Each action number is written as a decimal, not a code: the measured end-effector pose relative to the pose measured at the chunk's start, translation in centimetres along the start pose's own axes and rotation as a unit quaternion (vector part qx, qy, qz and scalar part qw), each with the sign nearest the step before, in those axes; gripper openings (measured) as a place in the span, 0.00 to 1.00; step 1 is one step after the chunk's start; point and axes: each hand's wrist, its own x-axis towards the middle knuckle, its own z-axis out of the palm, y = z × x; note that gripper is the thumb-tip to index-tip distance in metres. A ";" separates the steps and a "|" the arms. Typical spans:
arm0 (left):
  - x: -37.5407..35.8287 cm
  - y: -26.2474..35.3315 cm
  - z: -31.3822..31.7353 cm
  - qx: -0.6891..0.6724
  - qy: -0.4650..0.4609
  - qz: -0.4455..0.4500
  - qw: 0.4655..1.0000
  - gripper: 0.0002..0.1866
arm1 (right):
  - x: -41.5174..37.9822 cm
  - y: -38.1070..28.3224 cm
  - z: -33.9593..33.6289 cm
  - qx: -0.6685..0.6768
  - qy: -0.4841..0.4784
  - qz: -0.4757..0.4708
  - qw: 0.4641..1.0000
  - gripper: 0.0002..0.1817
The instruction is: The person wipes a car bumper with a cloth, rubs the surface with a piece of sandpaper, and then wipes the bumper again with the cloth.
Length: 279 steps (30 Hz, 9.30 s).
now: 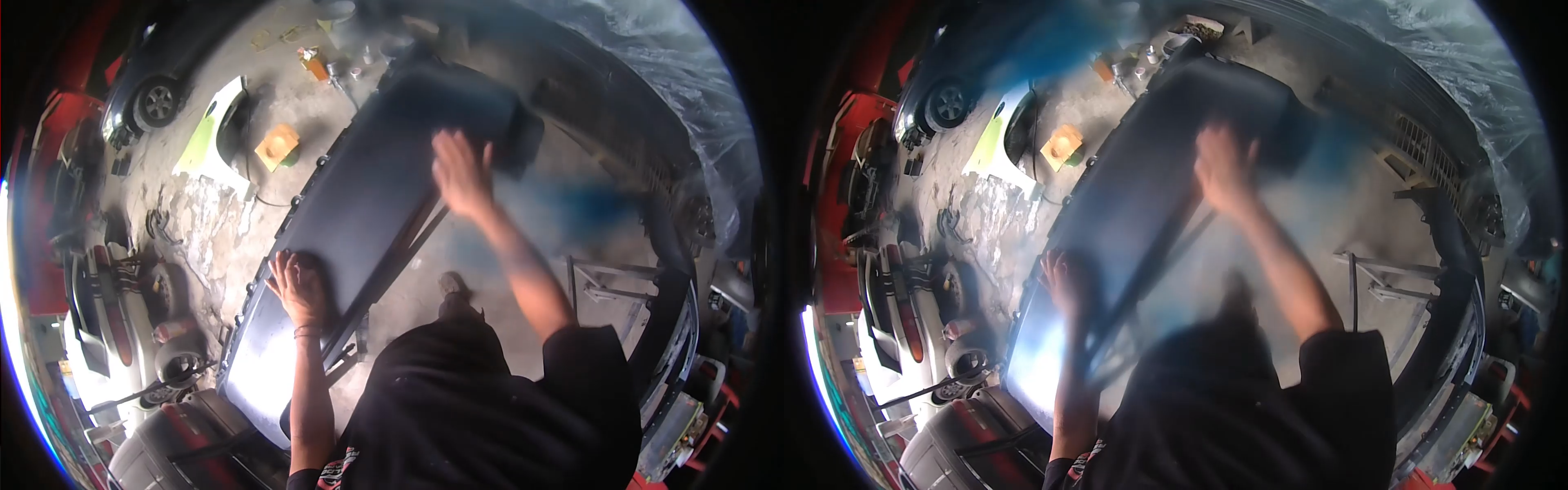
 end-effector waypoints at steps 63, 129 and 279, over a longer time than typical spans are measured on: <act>-52.4 -8.1 -20.0 -0.277 0.491 -0.542 0.623 0.20 | -19.6 -47.1 0.9 -0.026 -0.298 -0.762 0.574 0.38; -45.5 55.4 35.5 -0.283 0.140 -0.873 0.371 0.20 | -2.1 -38.0 3.5 -0.004 -0.239 -0.912 0.334 0.40; -29.4 -8.2 -3.8 -0.054 0.168 -0.753 0.634 0.63 | -13.6 -35.4 2.0 0.090 -0.227 -0.787 0.566 0.38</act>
